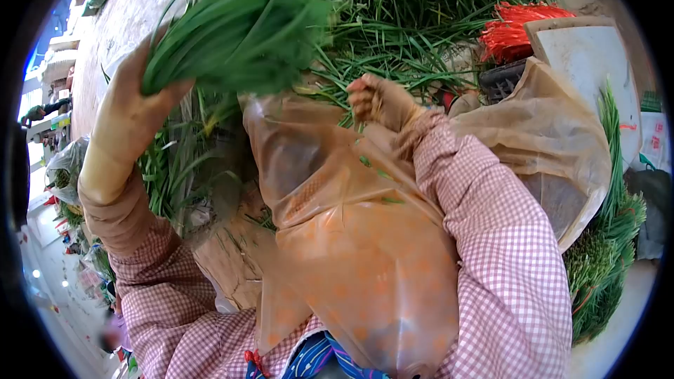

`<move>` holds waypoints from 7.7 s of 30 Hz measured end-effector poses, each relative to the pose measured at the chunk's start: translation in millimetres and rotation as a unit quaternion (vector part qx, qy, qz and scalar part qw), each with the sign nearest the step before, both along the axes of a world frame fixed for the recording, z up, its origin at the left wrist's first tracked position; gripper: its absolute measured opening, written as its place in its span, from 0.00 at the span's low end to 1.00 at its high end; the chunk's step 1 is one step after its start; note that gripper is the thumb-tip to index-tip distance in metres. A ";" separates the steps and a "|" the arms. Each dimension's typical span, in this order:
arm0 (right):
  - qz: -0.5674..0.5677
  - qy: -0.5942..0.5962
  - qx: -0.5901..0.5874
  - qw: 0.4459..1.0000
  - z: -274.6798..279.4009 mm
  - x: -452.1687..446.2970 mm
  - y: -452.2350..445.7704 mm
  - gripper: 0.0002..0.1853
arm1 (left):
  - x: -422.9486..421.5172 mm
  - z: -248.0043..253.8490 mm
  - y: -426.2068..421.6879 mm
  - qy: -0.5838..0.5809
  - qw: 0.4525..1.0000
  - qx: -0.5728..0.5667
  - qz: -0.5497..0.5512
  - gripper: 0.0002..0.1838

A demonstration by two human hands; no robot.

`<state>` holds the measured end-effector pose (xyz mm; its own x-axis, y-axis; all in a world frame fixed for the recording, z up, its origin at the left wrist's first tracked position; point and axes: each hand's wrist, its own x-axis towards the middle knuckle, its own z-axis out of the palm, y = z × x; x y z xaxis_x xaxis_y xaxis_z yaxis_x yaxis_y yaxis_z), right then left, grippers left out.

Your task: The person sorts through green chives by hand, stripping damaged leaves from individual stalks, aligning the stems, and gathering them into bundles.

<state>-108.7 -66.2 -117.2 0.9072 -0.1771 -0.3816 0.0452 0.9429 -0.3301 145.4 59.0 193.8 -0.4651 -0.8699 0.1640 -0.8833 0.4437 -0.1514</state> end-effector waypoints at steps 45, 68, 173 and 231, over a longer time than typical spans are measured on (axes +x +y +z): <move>0.284 0.393 -0.735 0.473 68.6 46.1 -97.4 0.25 | -87.8 -134.5 216.2 0.045 0.889 0.257 0.376 0.42; -0.121 0.008 -0.172 0.978 128.3 65.6 -14.0 0.15 | -93.5 -132.2 222.5 0.168 0.881 0.206 0.391 0.46; -0.063 0.056 0.053 0.995 86.3 48.7 70.9 0.32 | -91.3 -28.5 201.3 0.433 0.708 0.441 0.340 0.47; -0.177 0.228 -0.765 0.576 194.6 27.0 -32.0 0.07 | -105.0 -129.3 130.1 0.960 0.118 0.234 0.098 0.37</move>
<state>-81.7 -98.2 77.4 0.5787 -0.7650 0.2826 -0.2751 -0.5094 -0.8154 40.5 189.1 64.4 0.0746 -0.9560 -0.2836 0.9098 -0.0512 0.4119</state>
